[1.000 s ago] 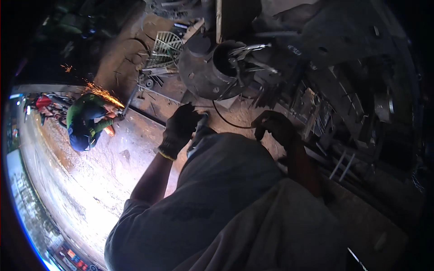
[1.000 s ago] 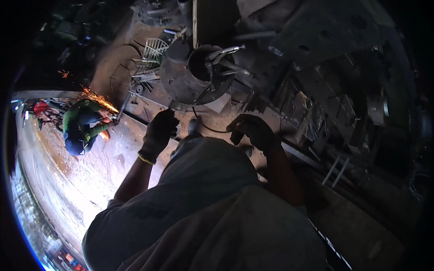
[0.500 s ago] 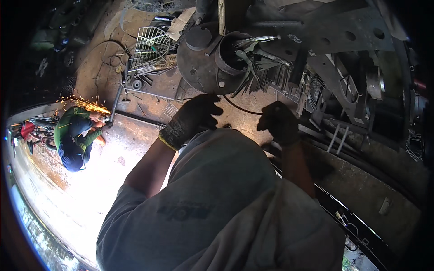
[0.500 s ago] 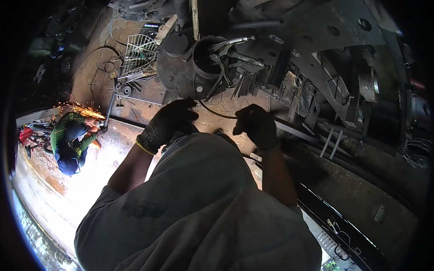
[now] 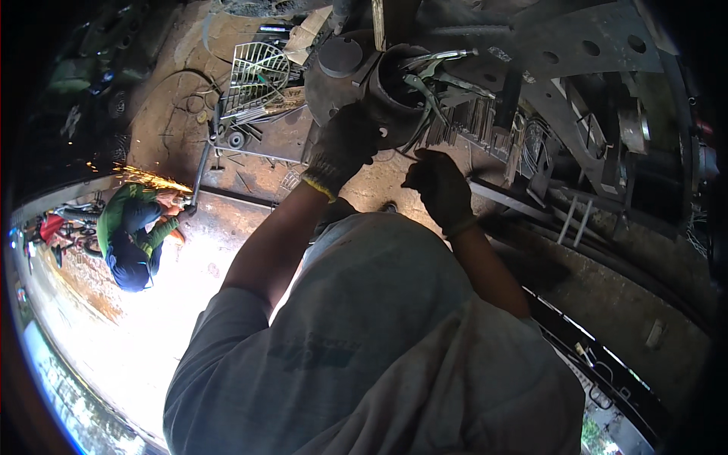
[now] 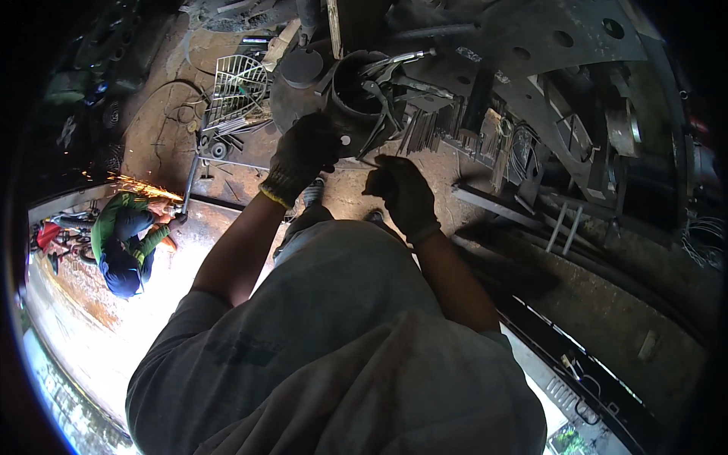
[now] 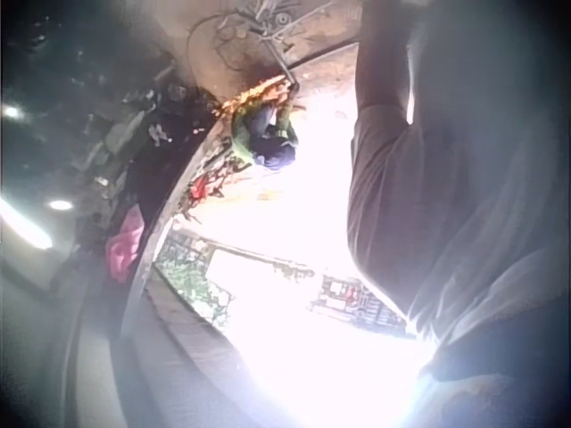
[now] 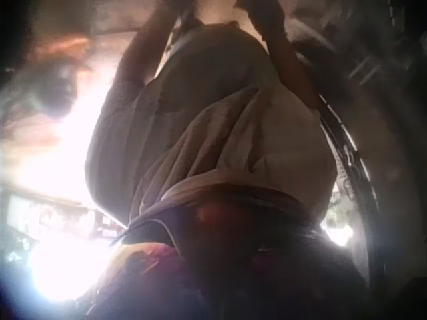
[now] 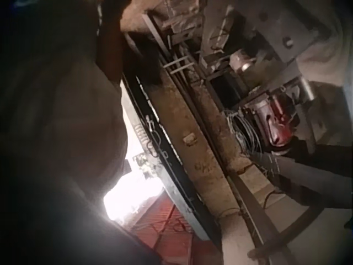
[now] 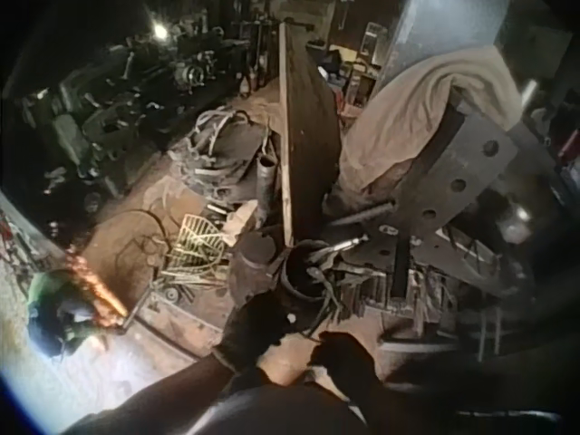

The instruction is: The person uses pliers to twist and secure metal wires onto a large structural frame in a workshop.

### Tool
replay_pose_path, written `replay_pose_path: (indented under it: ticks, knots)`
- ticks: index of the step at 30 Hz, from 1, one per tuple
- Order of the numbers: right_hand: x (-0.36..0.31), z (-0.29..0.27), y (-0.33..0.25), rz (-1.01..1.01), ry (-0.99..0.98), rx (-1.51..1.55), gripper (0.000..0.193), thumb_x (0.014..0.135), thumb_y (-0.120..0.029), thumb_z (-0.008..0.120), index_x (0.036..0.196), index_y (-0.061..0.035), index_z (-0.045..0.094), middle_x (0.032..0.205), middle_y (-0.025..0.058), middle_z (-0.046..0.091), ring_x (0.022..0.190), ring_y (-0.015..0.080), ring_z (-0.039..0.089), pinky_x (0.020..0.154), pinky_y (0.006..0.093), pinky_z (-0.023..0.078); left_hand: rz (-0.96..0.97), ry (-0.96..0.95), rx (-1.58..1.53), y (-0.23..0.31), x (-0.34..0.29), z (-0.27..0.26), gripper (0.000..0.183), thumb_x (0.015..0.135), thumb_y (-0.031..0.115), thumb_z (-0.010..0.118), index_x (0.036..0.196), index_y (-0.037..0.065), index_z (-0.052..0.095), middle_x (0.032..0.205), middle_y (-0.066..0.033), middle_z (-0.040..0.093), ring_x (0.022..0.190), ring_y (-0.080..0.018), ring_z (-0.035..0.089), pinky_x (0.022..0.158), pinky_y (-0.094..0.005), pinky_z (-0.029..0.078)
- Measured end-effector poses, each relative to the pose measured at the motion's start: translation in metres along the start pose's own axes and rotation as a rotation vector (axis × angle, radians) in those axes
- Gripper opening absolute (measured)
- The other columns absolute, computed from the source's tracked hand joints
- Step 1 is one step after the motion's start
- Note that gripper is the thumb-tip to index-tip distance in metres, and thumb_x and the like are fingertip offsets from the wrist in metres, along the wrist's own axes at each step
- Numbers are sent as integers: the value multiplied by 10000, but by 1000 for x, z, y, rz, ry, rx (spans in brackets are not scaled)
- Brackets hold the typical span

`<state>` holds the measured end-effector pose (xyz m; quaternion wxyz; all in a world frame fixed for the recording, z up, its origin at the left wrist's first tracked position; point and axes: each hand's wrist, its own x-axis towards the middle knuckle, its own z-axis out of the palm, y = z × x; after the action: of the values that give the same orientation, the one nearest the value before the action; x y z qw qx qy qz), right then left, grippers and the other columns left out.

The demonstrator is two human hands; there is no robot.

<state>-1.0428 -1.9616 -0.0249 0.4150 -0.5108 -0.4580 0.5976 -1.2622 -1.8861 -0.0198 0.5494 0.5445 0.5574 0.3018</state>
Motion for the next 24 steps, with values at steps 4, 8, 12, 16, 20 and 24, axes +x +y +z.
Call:
replay_pose_path:
  ticks: [4,8,12,16,20,24]
  knots:
    - [3,18,-17,-292,18,-736,244,951,-53,553,1183,23,558,965,117,665,895,225,687,799,348,583,315,1,133,-34,22,-2,423,898,150,663,1293,58,540,854,-72,697,695,-148,685,540,-272,544]
    - [8,18,3,-312,96,-995,197,770,-184,734,915,-77,653,906,68,633,919,248,621,774,365,519,211,-47,198,-8,14,-10,521,880,178,669,1367,119,492,907,-107,704,765,-217,707,585,-352,566]
    - [9,26,-6,-326,116,-1151,208,744,-211,756,878,-86,658,908,49,640,898,233,624,761,354,517,356,38,485,-7,10,-16,544,844,228,694,1349,134,516,990,-164,692,839,-336,698,676,-460,563]
    - [9,25,-9,-291,65,-1123,190,810,-119,710,980,-59,650,935,45,682,876,207,660,776,319,534,474,238,670,21,12,-21,572,798,317,742,1304,125,558,1131,-172,657,922,-363,682,813,-481,543]
    - [11,22,-2,-375,108,-1212,255,687,-278,795,827,-105,672,933,58,627,896,247,619,738,359,516,897,520,687,8,27,-13,645,756,439,744,1302,143,571,1249,-149,604,1116,-352,612,973,-550,452]
    - [13,15,5,-304,59,-1168,237,775,-225,706,929,-60,636,897,76,630,862,231,633,727,357,535,1058,385,887,20,36,-18,654,735,502,720,1286,173,588,1265,-100,606,1217,-337,564,1011,-598,392]
